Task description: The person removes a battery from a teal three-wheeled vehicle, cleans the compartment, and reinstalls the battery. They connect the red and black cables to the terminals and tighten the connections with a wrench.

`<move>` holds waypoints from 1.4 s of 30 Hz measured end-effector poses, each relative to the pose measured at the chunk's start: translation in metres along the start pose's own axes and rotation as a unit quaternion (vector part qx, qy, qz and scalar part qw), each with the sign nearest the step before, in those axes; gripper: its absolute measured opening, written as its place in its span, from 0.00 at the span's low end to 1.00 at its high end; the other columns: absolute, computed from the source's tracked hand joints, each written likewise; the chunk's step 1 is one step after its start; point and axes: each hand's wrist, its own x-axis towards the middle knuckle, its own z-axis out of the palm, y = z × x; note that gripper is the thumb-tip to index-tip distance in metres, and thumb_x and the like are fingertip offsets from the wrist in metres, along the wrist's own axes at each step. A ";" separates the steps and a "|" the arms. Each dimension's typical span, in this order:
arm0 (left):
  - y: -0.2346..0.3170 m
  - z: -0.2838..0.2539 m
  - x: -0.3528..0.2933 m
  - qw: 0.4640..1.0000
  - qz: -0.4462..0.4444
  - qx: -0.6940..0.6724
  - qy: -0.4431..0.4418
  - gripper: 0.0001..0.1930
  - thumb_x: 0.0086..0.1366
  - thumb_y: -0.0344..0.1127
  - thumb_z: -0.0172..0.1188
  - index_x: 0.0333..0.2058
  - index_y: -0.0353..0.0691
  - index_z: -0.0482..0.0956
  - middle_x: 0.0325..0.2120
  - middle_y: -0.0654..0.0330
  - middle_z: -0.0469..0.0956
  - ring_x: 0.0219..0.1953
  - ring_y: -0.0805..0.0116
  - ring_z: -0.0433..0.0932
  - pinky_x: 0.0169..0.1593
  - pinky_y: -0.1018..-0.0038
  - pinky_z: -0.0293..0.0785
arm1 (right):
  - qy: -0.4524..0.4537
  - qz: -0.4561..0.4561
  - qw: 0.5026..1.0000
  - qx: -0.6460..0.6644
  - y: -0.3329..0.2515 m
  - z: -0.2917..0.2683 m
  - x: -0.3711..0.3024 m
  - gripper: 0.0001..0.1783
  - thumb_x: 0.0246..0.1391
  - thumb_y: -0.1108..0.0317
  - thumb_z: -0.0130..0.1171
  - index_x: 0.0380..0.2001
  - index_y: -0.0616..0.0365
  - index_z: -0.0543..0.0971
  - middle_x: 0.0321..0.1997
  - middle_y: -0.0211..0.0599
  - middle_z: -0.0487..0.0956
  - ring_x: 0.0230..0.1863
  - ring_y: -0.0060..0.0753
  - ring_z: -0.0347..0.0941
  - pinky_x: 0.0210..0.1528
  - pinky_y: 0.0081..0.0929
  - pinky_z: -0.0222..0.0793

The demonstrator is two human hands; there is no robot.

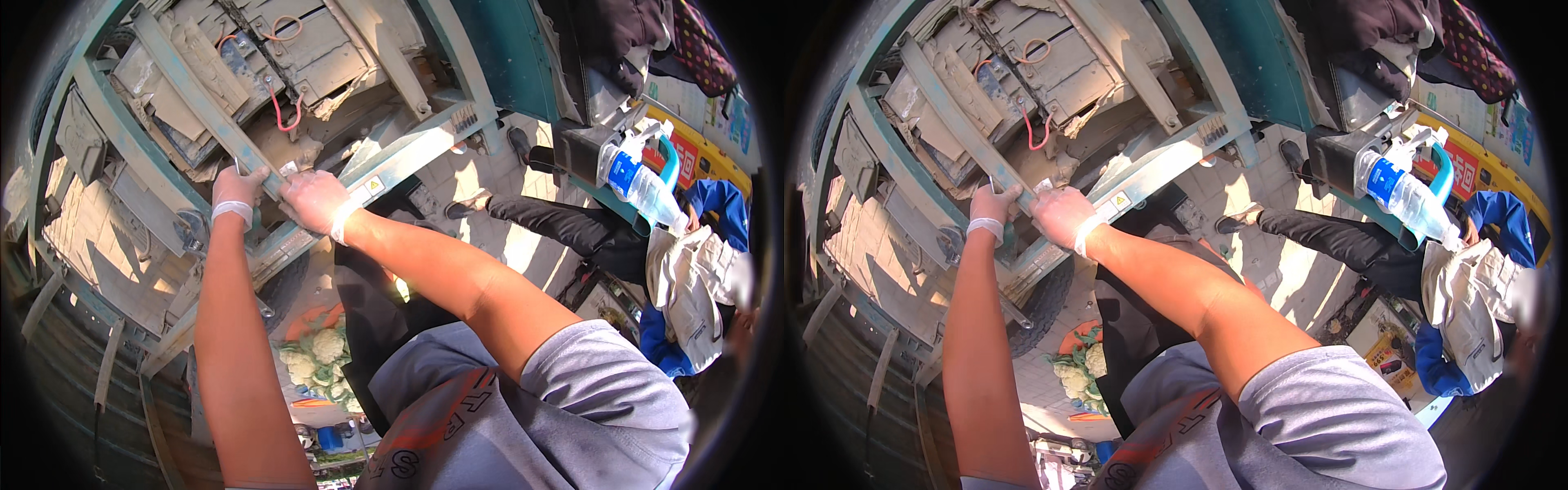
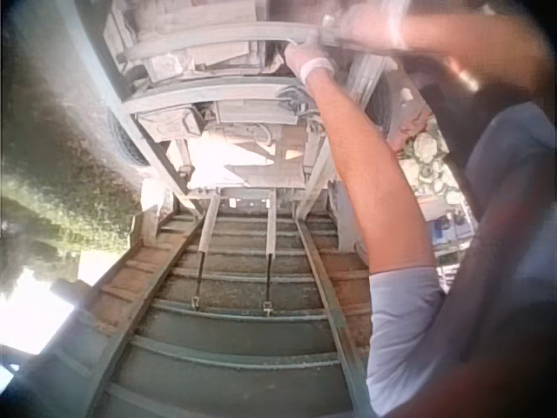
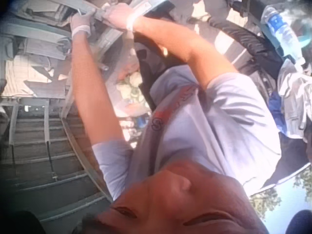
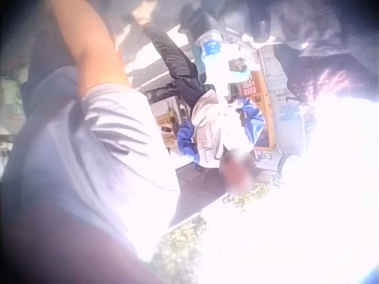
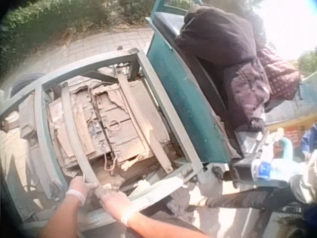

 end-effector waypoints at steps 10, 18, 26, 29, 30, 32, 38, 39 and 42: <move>-0.013 0.002 0.018 0.998 0.049 0.029 0.004 0.15 0.62 0.40 0.67 0.34 0.30 0.81 0.25 0.58 0.81 0.19 0.71 0.75 0.21 0.73 0.73 | 0.002 0.016 1.000 0.004 0.004 0.013 0.002 0.13 0.46 0.61 0.61 0.34 0.55 0.80 0.38 0.40 0.79 0.44 0.44 0.77 0.42 0.42 0.74; -0.017 0.004 0.018 0.998 0.070 0.003 -0.002 0.15 0.62 0.39 0.68 0.36 0.30 0.81 0.27 0.57 0.81 0.19 0.70 0.76 0.21 0.73 0.73 | -0.025 -0.009 1.000 0.001 0.003 0.008 -0.001 0.10 0.47 0.65 0.59 0.34 0.55 0.80 0.39 0.40 0.78 0.45 0.44 0.77 0.43 0.42 0.74; -0.014 0.001 0.017 0.997 0.081 0.008 -0.003 0.15 0.59 0.41 0.69 0.33 0.31 0.82 0.20 0.56 0.80 0.17 0.68 0.76 0.22 0.72 0.70 | -0.048 0.021 0.998 0.035 0.000 -0.001 0.000 0.14 0.49 0.65 0.57 0.39 0.56 0.79 0.39 0.42 0.80 0.42 0.47 0.79 0.41 0.43 0.75; -0.012 0.001 0.015 0.995 0.099 -0.014 -0.019 0.14 0.59 0.40 0.69 0.30 0.31 0.82 0.19 0.57 0.79 0.16 0.68 0.75 0.23 0.71 0.70 | -0.034 0.003 0.999 0.016 0.001 -0.001 -0.002 0.14 0.49 0.64 0.57 0.40 0.55 0.78 0.37 0.43 0.79 0.41 0.47 0.79 0.40 0.44 0.74; -0.012 0.000 0.013 0.994 0.105 -0.026 -0.021 0.14 0.59 0.40 0.69 0.30 0.31 0.82 0.19 0.57 0.79 0.16 0.68 0.75 0.23 0.71 0.70 | -0.034 -0.012 0.999 0.018 0.001 0.000 -0.003 0.14 0.49 0.64 0.57 0.39 0.55 0.78 0.37 0.43 0.79 0.41 0.47 0.79 0.40 0.44 0.74; -0.010 -0.002 0.010 0.995 0.085 -0.035 -0.024 0.13 0.59 0.39 0.69 0.28 0.32 0.81 0.18 0.58 0.78 0.16 0.69 0.74 0.23 0.71 0.70 | -0.029 -0.014 0.999 0.001 0.000 0.001 -0.002 0.13 0.49 0.64 0.56 0.39 0.54 0.78 0.35 0.42 0.78 0.40 0.47 0.79 0.41 0.43 0.74; -0.001 -0.006 0.003 0.998 0.051 0.021 -0.015 0.16 0.57 0.42 0.70 0.28 0.31 0.82 0.17 0.55 0.79 0.17 0.67 0.76 0.26 0.69 0.72 | -0.041 0.064 0.997 -0.004 -0.004 0.002 0.001 0.17 0.55 0.54 0.59 0.36 0.58 0.76 0.38 0.44 0.81 0.41 0.47 0.79 0.41 0.45 0.73; 0.000 -0.006 0.002 0.999 0.045 0.011 -0.016 0.16 0.57 0.42 0.70 0.28 0.31 0.82 0.18 0.55 0.79 0.18 0.66 0.76 0.27 0.69 0.72 | -0.012 0.044 0.999 -0.013 -0.003 0.001 0.001 0.18 0.54 0.54 0.59 0.37 0.58 0.76 0.38 0.44 0.81 0.41 0.47 0.79 0.41 0.45 0.73; 0.002 -0.006 -0.001 0.999 0.036 -0.003 -0.011 0.16 0.57 0.42 0.70 0.31 0.31 0.83 0.20 0.54 0.80 0.19 0.66 0.77 0.28 0.68 0.74 | -0.016 -0.007 1.000 -0.023 -0.003 -0.001 0.001 0.20 0.53 0.52 0.60 0.39 0.58 0.77 0.38 0.43 0.81 0.41 0.46 0.79 0.41 0.43 0.73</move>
